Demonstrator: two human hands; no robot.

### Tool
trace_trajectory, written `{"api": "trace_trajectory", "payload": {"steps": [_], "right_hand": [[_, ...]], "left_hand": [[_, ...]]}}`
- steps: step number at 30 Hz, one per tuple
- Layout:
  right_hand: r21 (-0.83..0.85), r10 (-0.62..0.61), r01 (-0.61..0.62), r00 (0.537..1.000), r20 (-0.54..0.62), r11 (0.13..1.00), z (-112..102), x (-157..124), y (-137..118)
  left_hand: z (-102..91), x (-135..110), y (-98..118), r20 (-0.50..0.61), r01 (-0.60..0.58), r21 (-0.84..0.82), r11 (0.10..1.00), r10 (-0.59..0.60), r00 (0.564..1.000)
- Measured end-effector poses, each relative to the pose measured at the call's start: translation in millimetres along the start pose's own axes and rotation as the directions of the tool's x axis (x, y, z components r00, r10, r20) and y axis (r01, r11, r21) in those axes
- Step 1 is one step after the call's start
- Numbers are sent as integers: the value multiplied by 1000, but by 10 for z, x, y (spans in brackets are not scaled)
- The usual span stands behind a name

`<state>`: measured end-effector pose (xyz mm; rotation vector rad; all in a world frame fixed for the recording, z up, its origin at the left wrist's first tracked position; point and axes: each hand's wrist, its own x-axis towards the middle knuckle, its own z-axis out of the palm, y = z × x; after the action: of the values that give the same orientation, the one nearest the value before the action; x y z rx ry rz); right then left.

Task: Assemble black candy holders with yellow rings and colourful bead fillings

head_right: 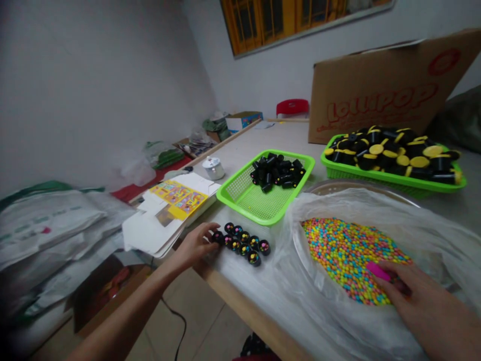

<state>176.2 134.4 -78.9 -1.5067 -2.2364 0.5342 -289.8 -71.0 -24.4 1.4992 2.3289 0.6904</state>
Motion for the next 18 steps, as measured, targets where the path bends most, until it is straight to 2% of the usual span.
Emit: {"api": "trace_trajectory", "payload": {"steps": [2,4,6,8,9,11,13,14,16,18], "right_hand": [[-2,101,-102,990,94,995,-56,-13,-135],[-24,134,-132,981,142,991,-95,-14,-248],[-35,50,-45,987,151,998,-115,-2,-318],[-68,-92,102,986,139,992,-136,26,-343],[-111,-160,175,979,130,978,-155,46,-347],[-254,-254,279,959,125,926,-217,100,-370],[-410,-278,322,947,163,853,-292,161,-448],[-459,-271,336,941,203,822,-322,190,-514],[-471,-245,365,923,299,803,-335,247,-680],[-368,-250,380,901,355,849,-275,306,-854]], "left_hand": [[-57,-16,-11,-33,-41,7,999,42,999],[-146,14,65,-120,-109,68,992,116,986],[-243,120,248,-221,-183,153,971,214,951],[-308,326,515,-254,-244,220,945,297,921],[-319,472,661,-232,-264,253,931,323,918],[-288,845,931,-111,-271,346,898,325,939],[-182,1288,1122,57,-250,474,844,255,965],[-105,1515,1182,105,-244,498,833,221,970],[84,1935,1246,171,-230,516,825,163,972],[284,2272,1258,208,-212,515,831,119,971]]}}
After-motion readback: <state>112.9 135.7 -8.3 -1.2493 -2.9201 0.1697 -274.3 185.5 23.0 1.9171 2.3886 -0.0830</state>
